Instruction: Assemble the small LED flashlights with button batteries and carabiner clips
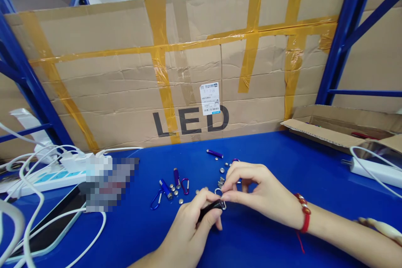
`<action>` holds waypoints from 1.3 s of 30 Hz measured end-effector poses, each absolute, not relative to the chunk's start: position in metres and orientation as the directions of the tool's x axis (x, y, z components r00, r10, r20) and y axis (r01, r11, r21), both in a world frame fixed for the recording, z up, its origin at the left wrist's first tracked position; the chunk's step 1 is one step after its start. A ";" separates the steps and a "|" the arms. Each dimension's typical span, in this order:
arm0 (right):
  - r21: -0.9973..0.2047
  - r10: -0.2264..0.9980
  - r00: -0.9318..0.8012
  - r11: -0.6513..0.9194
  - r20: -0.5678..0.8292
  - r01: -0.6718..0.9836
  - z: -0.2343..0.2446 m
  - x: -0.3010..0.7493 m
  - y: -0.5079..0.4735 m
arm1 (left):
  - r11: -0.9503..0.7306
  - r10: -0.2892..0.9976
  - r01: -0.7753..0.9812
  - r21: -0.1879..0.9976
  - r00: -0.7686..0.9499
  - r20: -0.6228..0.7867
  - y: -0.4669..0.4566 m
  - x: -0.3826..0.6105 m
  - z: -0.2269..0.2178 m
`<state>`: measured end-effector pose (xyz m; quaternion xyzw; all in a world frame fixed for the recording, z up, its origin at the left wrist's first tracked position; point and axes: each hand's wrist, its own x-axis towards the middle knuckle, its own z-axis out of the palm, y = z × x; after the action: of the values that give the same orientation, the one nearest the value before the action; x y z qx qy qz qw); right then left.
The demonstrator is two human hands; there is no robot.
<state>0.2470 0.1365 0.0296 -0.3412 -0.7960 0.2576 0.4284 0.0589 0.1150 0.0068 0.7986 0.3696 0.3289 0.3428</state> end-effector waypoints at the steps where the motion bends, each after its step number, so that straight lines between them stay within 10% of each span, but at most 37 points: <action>1: -0.709 0.760 -0.414 0.635 0.502 0.306 0.030 0.247 0.137 | -0.493 0.814 0.360 0.792 0.511 0.275 0.115 0.059 0.007; 39: -0.957 0.882 -0.440 0.251 0.166 0.143 0.025 0.244 0.142 | -0.516 0.782 0.349 0.783 0.564 0.264 0.116 0.058 0.004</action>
<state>0.2443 0.1415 0.0246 -0.3692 -0.6943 0.4880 0.3789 0.0577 0.1164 0.0044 0.8129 0.3479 0.3115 0.3481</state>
